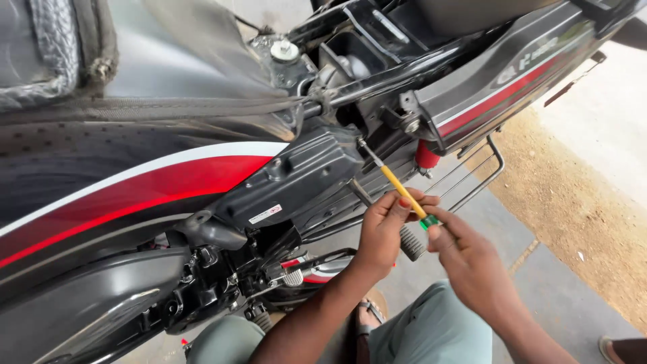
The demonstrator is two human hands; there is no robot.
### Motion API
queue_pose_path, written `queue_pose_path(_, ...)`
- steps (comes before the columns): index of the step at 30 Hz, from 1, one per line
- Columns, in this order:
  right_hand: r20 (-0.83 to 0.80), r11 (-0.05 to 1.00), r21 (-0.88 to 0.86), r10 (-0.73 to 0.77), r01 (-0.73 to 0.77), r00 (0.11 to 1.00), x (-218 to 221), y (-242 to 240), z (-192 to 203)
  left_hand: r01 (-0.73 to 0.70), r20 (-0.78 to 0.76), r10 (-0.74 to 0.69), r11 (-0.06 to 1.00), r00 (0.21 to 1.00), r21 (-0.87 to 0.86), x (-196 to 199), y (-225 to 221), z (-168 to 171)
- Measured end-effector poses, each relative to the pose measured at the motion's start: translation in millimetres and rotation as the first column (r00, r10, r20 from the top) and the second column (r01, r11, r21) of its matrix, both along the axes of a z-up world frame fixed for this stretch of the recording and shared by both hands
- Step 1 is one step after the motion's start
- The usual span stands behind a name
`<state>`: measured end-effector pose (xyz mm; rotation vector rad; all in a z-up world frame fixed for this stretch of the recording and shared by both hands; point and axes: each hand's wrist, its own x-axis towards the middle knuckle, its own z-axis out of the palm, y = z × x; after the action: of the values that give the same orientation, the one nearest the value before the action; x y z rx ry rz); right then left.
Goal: Use a screwdriver to work on a motorcycle side panel.
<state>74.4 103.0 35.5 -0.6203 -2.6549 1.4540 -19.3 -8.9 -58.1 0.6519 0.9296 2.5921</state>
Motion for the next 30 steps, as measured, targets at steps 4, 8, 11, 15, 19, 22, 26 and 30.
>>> queue_pose_path(4, -0.133, 0.849, 0.528, 0.116, -0.028, 0.984, 25.4, -24.0, 47.1, -0.077, 0.038, 0.075, 0.997, 0.996, 0.031, 10.2, 12.6, 9.8)
queue_pose_path(8, 0.051, 0.742, 0.67, -0.035, -0.008, 0.998, 30.6, -11.4, 36.0, 0.035, 0.095, -0.06, 0.968, 0.994, 0.247, 17.0, 39.5, -1.2)
queue_pose_path(11, -0.131, 0.788, 0.614, 0.169, -0.054, 0.977, 18.5, -0.8, 29.8, 0.302, 0.0, -0.343, 0.827, 0.939, 0.474, 15.3, 61.8, 7.0)
queue_pose_path(15, -0.146, 0.759, 0.645, 0.243, -0.094, 0.959, 9.6, 1.5, 1.8, 0.458, -0.133, -0.491, 0.633, 0.861, 0.624, 7.0, 88.9, -8.0)
queue_pose_path(19, -0.145, 0.706, 0.705, 0.24, -0.07, 0.96, 1.1, 3.2, -15.6, 0.442, -0.167, -0.56, 0.402, 0.812, 0.802, 4.4, 94.1, -23.5)
queue_pose_path(22, 0.052, 0.605, 0.78, 0.191, -0.159, 0.98, -1.8, 8.1, -24.0, 0.436, -0.16, -0.597, 0.352, 0.786, 0.828, 4.2, 85.1, -15.4)
queue_pose_path(26, -0.08, 0.681, 0.727, 0.208, -0.085, 0.975, -4.7, 14.1, -28.2, 0.258, 0.168, -0.51, 0.66, 0.844, 0.705, 11.8, 84.1, -15.0)
queue_pose_path(30, -0.165, 0.953, 0.294, 0.127, -0.074, 0.978, 4.0, 12.0, -19.7, 0.131, 0.414, -0.282, 0.926, 0.865, 0.355, 22.3, 64.7, 5.1)
